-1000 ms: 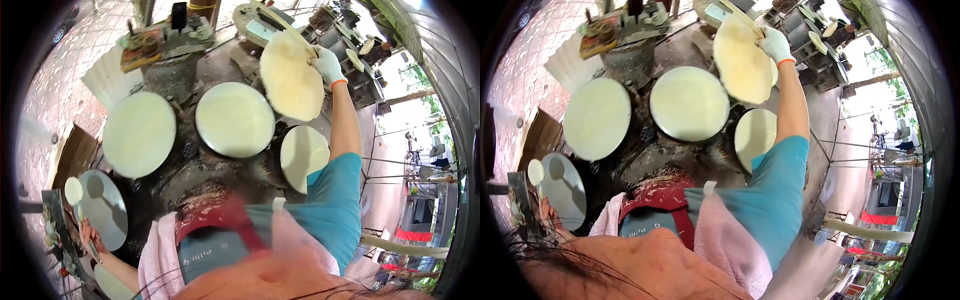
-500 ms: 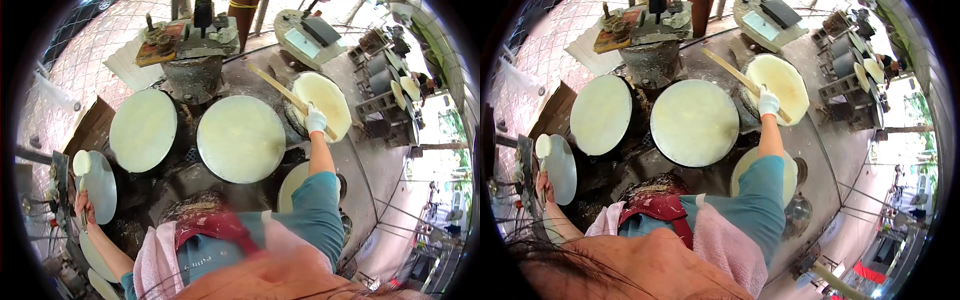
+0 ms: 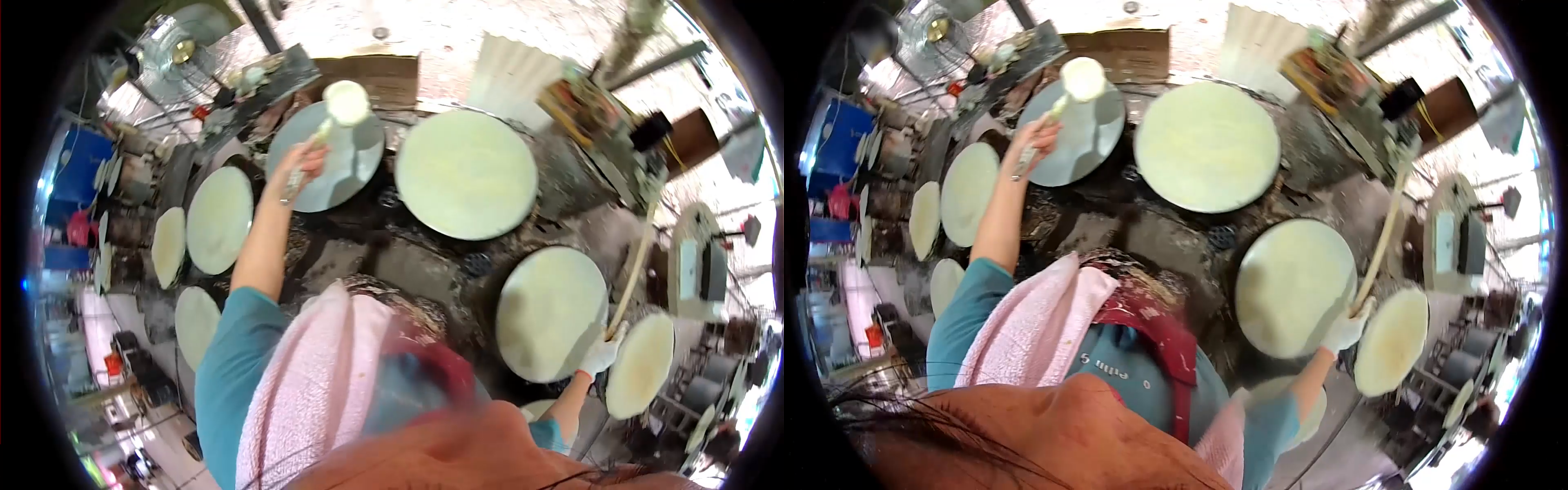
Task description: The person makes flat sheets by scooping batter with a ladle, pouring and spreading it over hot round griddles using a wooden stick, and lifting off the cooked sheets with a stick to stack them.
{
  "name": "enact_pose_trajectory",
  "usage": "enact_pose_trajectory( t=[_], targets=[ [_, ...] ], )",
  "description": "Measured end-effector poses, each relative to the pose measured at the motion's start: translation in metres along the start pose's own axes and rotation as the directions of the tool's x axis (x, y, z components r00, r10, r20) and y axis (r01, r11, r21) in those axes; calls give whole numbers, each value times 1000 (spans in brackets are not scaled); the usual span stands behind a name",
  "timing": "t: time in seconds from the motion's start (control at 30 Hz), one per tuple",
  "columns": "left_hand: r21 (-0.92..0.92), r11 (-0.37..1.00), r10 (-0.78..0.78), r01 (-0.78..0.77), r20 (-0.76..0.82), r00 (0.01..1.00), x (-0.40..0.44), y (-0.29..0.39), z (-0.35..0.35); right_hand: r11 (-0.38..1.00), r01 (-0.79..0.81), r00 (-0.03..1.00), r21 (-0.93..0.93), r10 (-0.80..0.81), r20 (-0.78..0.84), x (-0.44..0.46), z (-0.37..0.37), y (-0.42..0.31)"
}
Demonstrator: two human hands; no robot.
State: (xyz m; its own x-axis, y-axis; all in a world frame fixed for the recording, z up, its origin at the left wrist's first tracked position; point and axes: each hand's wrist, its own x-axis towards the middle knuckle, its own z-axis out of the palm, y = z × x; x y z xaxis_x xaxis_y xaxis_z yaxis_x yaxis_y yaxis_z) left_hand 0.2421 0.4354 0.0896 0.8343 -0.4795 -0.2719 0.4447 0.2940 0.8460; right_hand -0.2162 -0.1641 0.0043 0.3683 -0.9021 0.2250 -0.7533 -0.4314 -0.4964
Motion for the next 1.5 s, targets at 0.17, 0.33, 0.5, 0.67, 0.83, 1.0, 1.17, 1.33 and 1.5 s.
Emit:
enact_pose_trajectory(
  t=[0.17,0.33,0.5,0.67,0.83,1.0,1.17,1.33,1.5],
  targets=[
    [262,962,-34,80,-177,984,57,-28,-72,631,-113,874,767,-304,379,-140,84,-276],
    [953,286,173,100,-154,973,86,-32,-135,753,-101,798,650,-329,504,-273,213,-430],
    [989,-144,207,-36,66,976,92,-25,-217,908,418,703,14,-333,628,-333,264,-487],
    [990,111,377,-90,42,925,76,2,-248,947,321,705,-26,-221,674,-345,269,-497],
    [805,550,480,-224,-85,873,59,22,-260,782,-341,680,522,-178,712,-374,306,-508],
    [392,853,411,-344,-100,906,13,82,-252,714,-556,522,426,-99,847,-383,305,-548],
    [597,760,385,-257,-94,918,-16,82,-269,891,-139,737,431,-198,646,-358,282,-534],
    [486,874,83,-8,-134,987,-47,61,-286,792,-542,392,281,-57,918,-378,286,-576],
    [360,924,203,-130,-174,964,-74,63,-289,719,-277,648,638,-350,676,-332,301,-523]
  ],
)
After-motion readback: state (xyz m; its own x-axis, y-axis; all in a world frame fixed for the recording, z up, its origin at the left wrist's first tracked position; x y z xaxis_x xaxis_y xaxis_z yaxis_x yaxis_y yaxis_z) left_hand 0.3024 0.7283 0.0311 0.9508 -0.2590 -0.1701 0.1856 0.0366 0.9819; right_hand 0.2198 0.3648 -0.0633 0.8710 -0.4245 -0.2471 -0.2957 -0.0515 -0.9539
